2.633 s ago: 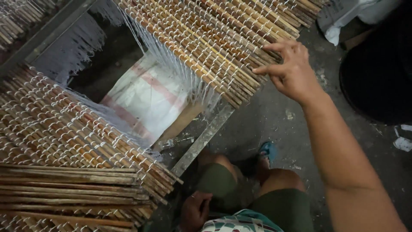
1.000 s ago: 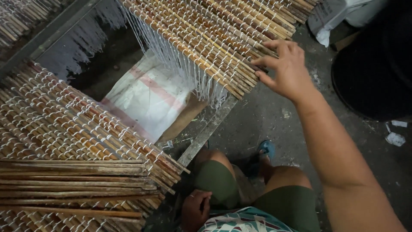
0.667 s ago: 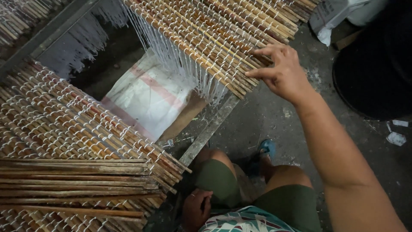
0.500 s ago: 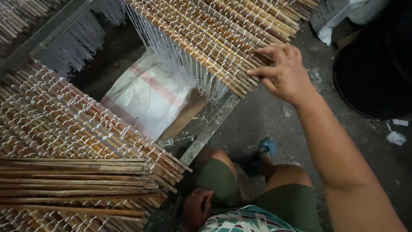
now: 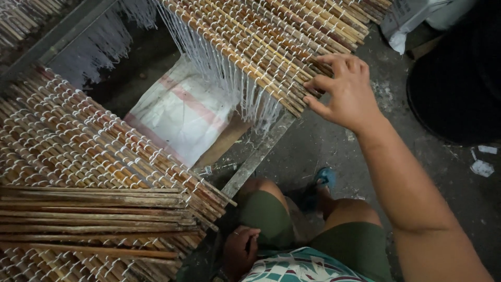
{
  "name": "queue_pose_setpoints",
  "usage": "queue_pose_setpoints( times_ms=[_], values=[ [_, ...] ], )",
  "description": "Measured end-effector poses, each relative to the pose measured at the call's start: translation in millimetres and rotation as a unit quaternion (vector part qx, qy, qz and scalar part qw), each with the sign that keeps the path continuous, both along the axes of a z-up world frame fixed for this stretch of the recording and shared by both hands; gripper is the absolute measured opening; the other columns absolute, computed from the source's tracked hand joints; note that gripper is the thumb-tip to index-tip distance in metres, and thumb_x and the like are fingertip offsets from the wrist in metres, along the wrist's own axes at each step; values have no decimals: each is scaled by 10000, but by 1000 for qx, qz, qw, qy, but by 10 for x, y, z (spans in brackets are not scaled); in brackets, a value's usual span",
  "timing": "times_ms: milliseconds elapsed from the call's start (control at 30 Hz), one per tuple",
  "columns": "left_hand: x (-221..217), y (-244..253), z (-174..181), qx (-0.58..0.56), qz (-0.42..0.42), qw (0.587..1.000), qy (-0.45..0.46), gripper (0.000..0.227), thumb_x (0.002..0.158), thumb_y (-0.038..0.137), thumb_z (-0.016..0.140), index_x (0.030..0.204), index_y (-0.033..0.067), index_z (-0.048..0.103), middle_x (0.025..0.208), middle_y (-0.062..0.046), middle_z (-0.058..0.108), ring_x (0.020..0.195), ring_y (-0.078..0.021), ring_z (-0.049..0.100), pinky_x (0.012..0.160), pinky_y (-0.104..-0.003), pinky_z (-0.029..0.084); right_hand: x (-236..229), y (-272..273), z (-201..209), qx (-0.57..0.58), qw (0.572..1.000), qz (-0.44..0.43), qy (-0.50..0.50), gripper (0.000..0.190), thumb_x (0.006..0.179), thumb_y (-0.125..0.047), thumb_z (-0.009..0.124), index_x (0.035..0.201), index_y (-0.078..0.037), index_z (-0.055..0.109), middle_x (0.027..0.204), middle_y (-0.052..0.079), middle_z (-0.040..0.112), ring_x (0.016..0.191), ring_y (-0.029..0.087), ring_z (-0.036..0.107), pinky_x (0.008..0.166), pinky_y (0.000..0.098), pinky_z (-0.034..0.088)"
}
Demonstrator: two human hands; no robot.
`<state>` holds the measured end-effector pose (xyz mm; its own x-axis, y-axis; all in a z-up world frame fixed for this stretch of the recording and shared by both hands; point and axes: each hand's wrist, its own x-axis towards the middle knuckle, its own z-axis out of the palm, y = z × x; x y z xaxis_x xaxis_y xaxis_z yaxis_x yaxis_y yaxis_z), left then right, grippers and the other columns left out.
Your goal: Preparing and dipping candle wicks by arranging them on wooden sticks in a workshop.
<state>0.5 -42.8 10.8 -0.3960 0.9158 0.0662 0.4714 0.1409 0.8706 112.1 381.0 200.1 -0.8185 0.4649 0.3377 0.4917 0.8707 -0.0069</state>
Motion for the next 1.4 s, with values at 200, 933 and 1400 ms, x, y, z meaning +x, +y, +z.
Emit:
queue_pose_setpoints(
  times_ms=[200, 933, 1400],
  values=[
    [-3, -6, -18, 4, -8, 1000, -1, 222, 966, 165, 522, 979, 117, 739, 877, -88, 749, 781, -266, 708, 640, -423, 542, -21, 10, 28, 35, 996, 76, 8, 296, 980, -260, 777, 1261, -318, 703, 1459, 136, 530, 1352, 401, 472, 1012, 634, 400],
    [-42, -49, 132, 96, -39, 995, 12, 140, 992, 110, 578, 1054, 102, 703, 941, -115, 710, 846, -336, 682, 722, -465, 540, -727, -1540, 409, -190, 957, 188, 114, 257, 1010, 105, 691, 1218, -27, 763, 847, 73, 622, 820, 261, 607, 815, 425, 494],
    [-156, -233, -113, 96, -34, 995, 8, 159, 931, 122, 598, 1034, 165, 710, 847, 3, 659, 797, -282, 695, 734, -403, 556, -1287, -2363, 11, -268, 957, 71, -80, 362, 993, -372, 558, 1303, -205, 647, 1071, 80, 728, 1016, 353, 692, 932, 544, 442]
  ],
)
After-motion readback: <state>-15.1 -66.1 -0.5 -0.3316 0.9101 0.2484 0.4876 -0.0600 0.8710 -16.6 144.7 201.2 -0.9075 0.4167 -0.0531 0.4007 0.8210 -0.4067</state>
